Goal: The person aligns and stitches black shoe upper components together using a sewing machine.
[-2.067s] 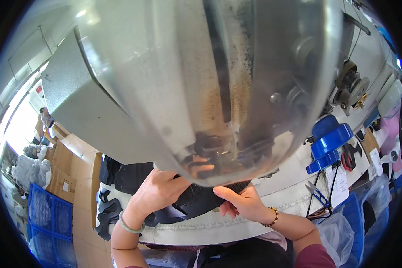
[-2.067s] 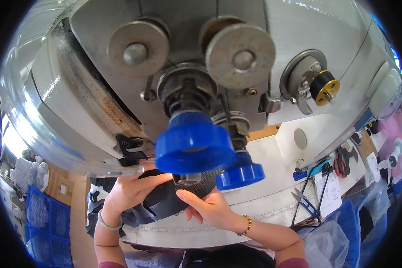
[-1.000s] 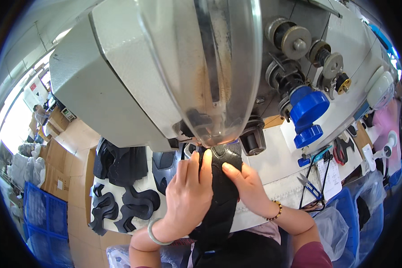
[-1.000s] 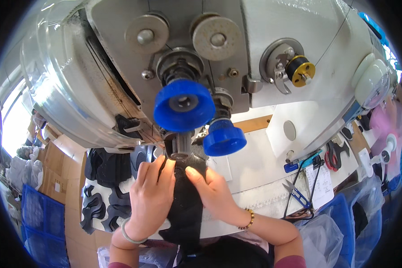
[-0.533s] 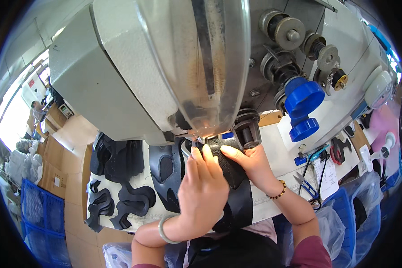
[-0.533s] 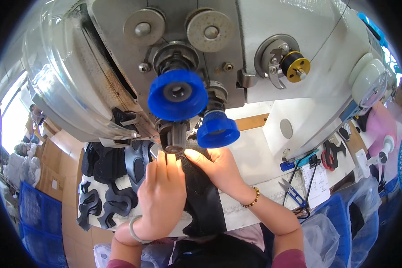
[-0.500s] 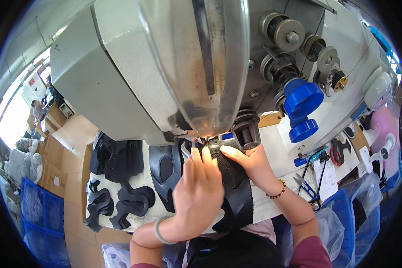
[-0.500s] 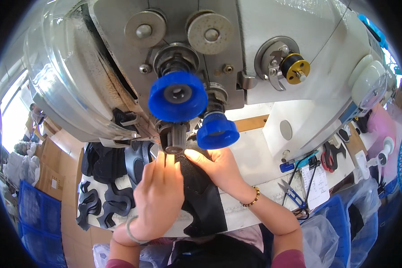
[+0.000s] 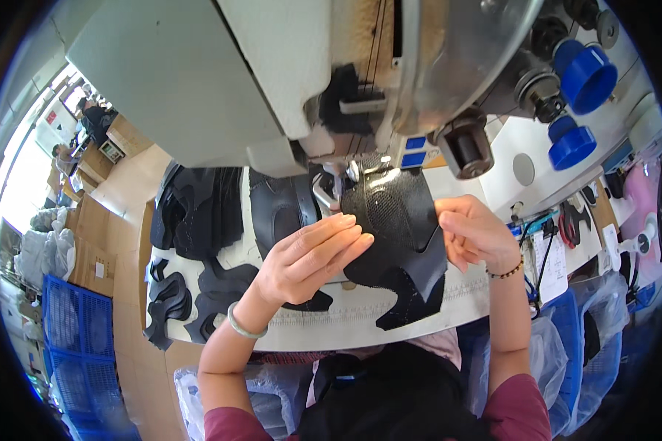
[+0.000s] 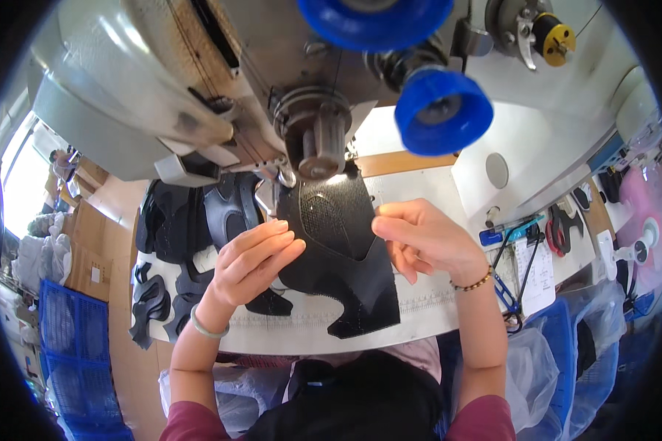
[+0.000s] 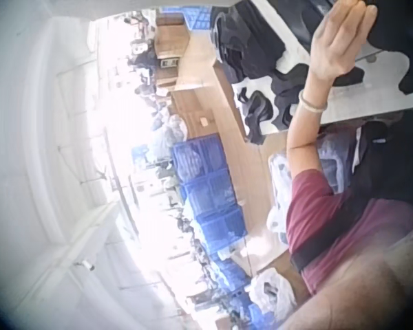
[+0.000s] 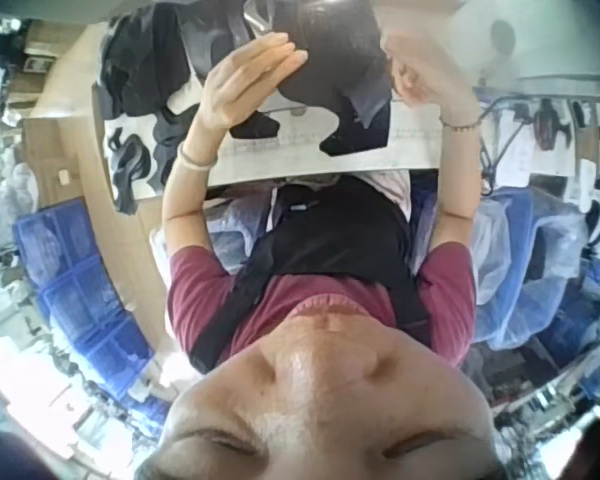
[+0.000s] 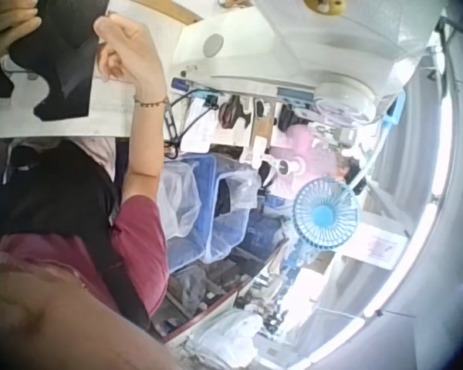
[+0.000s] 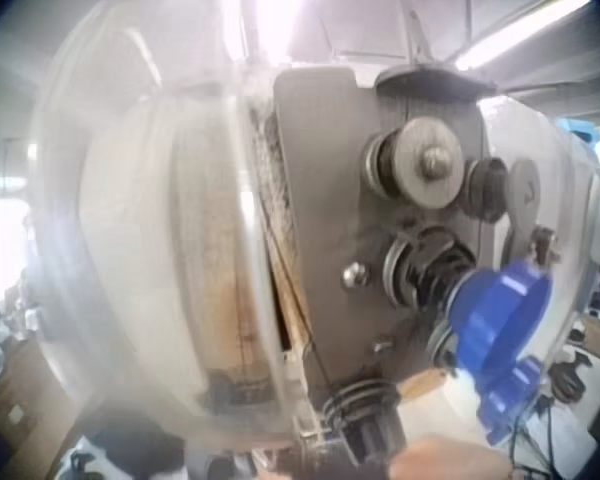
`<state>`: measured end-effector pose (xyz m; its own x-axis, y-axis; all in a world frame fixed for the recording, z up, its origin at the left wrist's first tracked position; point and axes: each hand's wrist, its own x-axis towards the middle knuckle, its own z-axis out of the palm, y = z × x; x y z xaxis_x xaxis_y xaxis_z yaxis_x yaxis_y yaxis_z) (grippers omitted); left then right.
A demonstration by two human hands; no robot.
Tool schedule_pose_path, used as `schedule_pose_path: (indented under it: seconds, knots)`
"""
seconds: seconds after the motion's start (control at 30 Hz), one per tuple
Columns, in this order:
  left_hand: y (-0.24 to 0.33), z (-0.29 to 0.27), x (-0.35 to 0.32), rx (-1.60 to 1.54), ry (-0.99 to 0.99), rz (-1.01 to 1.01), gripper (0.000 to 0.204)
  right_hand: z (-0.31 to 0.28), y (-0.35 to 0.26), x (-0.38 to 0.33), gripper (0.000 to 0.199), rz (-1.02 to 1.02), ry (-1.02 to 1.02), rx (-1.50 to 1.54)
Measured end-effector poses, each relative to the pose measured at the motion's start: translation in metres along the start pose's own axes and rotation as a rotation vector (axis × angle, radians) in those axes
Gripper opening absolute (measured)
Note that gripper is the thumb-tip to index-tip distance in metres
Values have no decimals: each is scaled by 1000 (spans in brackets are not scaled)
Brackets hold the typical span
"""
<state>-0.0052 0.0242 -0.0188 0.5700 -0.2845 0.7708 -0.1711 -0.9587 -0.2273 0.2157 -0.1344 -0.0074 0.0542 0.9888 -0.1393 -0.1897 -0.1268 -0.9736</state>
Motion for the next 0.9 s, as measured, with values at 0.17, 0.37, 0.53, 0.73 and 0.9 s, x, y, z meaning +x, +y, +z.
schedule_pose_path:
  seconds: [0.17,0.37,0.53,0.73,0.9]
  knots:
    - [5,-3,1,26,58,92,29,1,-3,-6,30,19,-25,-34]
    - [7,-14,4,24,-33,120,32,11,-3,-8,32,32,58,-61]
    - [7,-19,3,-33,-33,87,32,18,-3,-13,36,-66,55,-85]
    - [10,-8,7,25,23,65,27,12,-3,-4,31,-149,71,-26]
    - [11,-5,14,41,45,44,24,8,-2,6,18,-185,111,132]
